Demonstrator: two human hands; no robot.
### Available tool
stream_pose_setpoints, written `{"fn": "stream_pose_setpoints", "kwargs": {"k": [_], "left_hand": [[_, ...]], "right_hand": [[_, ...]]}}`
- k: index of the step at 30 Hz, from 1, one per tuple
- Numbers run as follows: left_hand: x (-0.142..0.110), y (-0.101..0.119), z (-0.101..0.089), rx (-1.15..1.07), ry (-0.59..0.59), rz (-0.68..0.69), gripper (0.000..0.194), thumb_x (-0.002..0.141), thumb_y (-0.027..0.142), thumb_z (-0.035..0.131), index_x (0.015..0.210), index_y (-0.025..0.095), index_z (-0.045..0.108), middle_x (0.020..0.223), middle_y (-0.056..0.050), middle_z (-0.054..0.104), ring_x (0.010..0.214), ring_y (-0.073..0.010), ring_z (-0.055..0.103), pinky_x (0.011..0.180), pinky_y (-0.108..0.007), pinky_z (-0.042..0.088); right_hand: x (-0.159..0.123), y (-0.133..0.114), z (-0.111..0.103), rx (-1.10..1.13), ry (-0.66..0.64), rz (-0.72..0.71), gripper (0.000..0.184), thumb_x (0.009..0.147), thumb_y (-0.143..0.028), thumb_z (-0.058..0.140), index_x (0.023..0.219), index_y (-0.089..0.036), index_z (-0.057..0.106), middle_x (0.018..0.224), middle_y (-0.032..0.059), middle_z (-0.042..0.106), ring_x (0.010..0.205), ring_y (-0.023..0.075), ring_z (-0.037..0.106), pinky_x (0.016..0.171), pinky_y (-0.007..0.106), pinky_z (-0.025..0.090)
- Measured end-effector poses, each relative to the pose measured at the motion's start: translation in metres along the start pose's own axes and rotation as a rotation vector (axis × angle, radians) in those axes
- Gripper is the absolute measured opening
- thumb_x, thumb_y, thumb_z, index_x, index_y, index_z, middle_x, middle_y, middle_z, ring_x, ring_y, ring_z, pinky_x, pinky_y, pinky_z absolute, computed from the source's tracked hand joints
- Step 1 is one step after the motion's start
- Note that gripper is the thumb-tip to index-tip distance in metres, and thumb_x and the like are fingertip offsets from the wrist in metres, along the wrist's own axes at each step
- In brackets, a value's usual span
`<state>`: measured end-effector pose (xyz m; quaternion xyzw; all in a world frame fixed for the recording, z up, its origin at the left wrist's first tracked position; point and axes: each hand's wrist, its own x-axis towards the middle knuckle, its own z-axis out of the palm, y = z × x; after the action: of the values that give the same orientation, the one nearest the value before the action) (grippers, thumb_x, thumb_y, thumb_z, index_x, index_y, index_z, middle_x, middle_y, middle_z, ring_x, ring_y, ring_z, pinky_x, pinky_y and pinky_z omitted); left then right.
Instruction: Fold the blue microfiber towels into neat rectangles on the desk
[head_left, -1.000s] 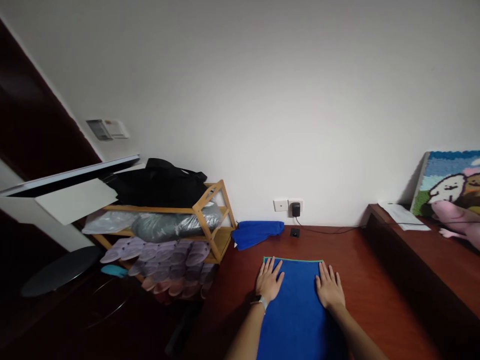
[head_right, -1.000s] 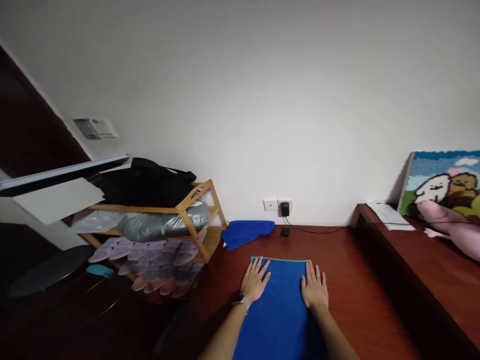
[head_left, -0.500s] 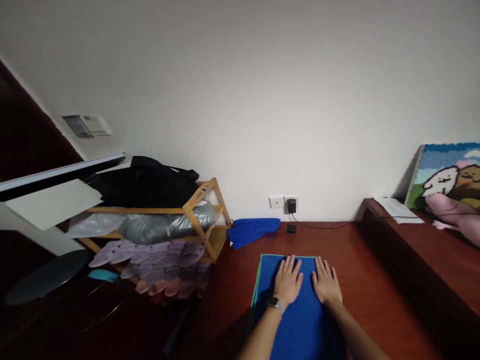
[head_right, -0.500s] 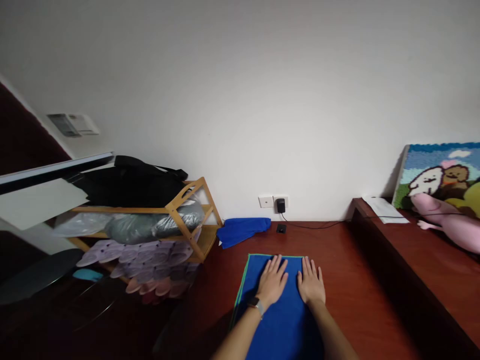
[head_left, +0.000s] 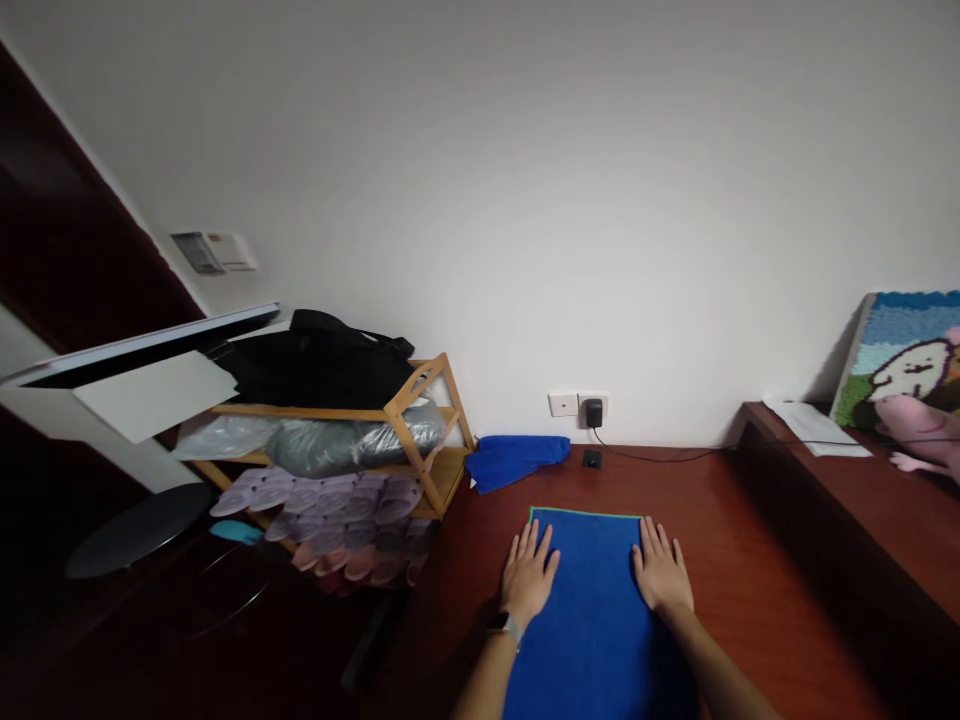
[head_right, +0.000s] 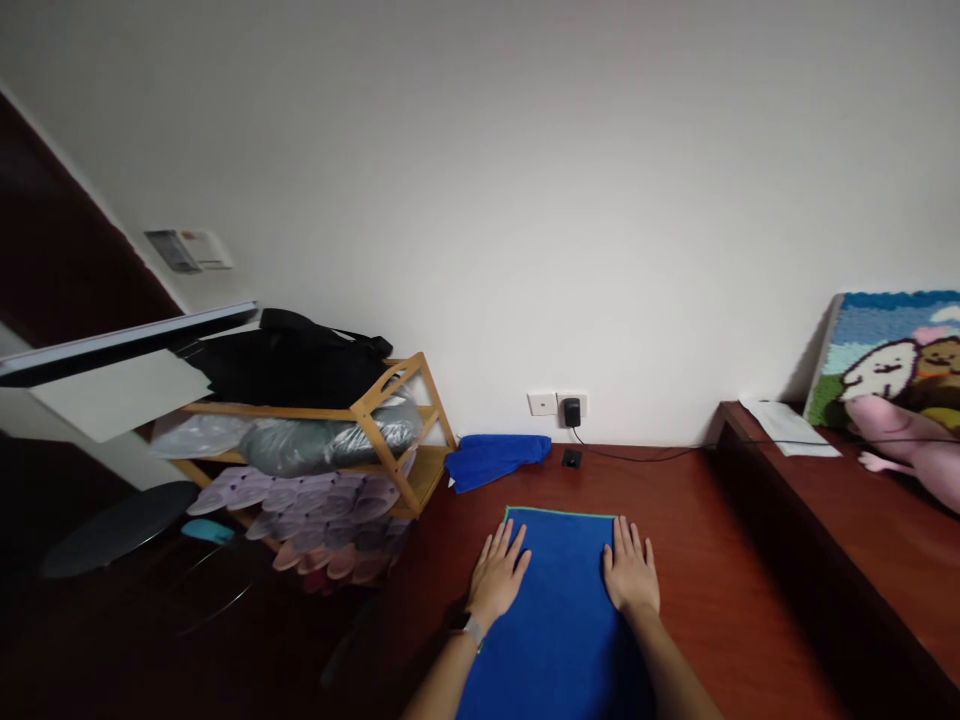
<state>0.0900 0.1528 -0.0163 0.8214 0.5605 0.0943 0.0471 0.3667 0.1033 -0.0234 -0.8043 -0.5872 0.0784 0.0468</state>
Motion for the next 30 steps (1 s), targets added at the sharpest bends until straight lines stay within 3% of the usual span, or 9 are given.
{"fn": "stream_pose_setpoints", "kwargs": {"k": [3, 9, 14, 19, 22, 26, 28, 30], "left_hand": [[-0.009, -0.017, -0.001, 0.021, 0.034, -0.002, 0.063, 0.106, 0.058, 0.022, 0.162, 0.029, 0.028, 0.171, -0.003, 0.023, 0.156, -0.0245, 0.024, 0.126, -0.048, 0.026], [-0.009, -0.011, 0.002, 0.026, 0.05, 0.0, 0.062, 0.105, 0.055, 0.026, 0.162, 0.029, 0.029, 0.17, -0.004, 0.028, 0.156, -0.0261, 0.025, 0.126, -0.049, 0.026], [-0.006, -0.013, 0.003, 0.029, 0.055, -0.005, 0.062, 0.105, 0.055, 0.026, 0.161, 0.028, 0.032, 0.17, -0.005, 0.028, 0.156, -0.0264, 0.026, 0.126, -0.05, 0.026], [-0.004, -0.011, -0.007, 0.055, 0.042, 0.015, 0.066, 0.104, 0.057, 0.029, 0.16, 0.022, 0.034, 0.168, -0.009, 0.03, 0.156, -0.0288, 0.025, 0.126, -0.051, 0.025], [-0.009, 0.018, -0.009, 0.028, 0.104, 0.126, 0.067, 0.105, 0.055, 0.025, 0.163, 0.02, 0.026, 0.168, -0.009, 0.03, 0.156, -0.0268, 0.023, 0.127, -0.051, 0.025], [-0.027, 0.093, 0.006, -0.074, 0.111, 0.301, 0.063, 0.107, 0.049, 0.018, 0.163, 0.022, 0.022, 0.17, -0.006, 0.026, 0.157, -0.0226, 0.023, 0.127, -0.048, 0.027], [-0.038, 0.124, 0.016, -0.108, 0.061, 0.31, 0.061, 0.107, 0.049, 0.017, 0.162, 0.023, 0.027, 0.168, -0.005, 0.03, 0.156, -0.0221, 0.024, 0.127, -0.048, 0.027], [-0.046, 0.134, 0.022, -0.119, 0.022, 0.276, 0.061, 0.107, 0.049, 0.017, 0.162, 0.025, 0.029, 0.168, -0.005, 0.031, 0.156, -0.0222, 0.025, 0.127, -0.048, 0.027]], "right_hand": [[0.001, 0.0, 0.0, -0.005, 0.0, 0.005, 0.068, 0.101, -0.044, 0.011, 0.163, -0.016, 0.013, 0.172, 0.0003, 0.014, 0.159, 0.0201, 0.01, 0.128, 0.045, 0.005], [-0.003, -0.005, -0.011, 0.003, -0.067, 0.024, 0.067, 0.102, -0.042, 0.011, 0.164, -0.017, 0.012, 0.172, 0.0005, 0.015, 0.159, 0.02, 0.01, 0.128, 0.045, 0.006], [-0.038, -0.006, -0.004, -0.004, 0.011, 0.004, 0.068, 0.101, -0.044, 0.01, 0.164, -0.016, 0.014, 0.171, 0.0005, 0.015, 0.159, 0.0205, 0.01, 0.129, 0.045, 0.007], [-0.064, -0.007, 0.004, 0.002, -0.027, 0.002, 0.069, 0.101, -0.045, 0.011, 0.163, -0.014, 0.016, 0.171, 0.0013, 0.015, 0.159, 0.0216, 0.01, 0.129, 0.044, 0.01], [-0.065, -0.008, 0.001, -0.007, -0.025, 0.003, 0.069, 0.101, -0.044, 0.01, 0.163, -0.014, 0.014, 0.171, 0.0004, 0.014, 0.159, 0.0216, 0.009, 0.129, 0.044, 0.008], [-0.065, -0.007, -0.001, -0.018, -0.024, -0.013, 0.067, 0.102, -0.041, 0.011, 0.163, -0.015, 0.016, 0.171, 0.001, 0.014, 0.159, 0.0223, 0.008, 0.128, 0.044, 0.008], [-0.065, -0.005, 0.001, -0.032, -0.021, -0.038, 0.066, 0.101, -0.039, 0.013, 0.163, -0.015, 0.018, 0.172, 0.0013, 0.013, 0.159, 0.0231, 0.007, 0.128, 0.045, 0.007], [-0.065, -0.004, 0.002, -0.033, -0.017, -0.053, 0.066, 0.101, -0.038, 0.015, 0.163, -0.014, 0.019, 0.171, 0.0017, 0.013, 0.159, 0.0234, 0.007, 0.128, 0.045, 0.007]]}}
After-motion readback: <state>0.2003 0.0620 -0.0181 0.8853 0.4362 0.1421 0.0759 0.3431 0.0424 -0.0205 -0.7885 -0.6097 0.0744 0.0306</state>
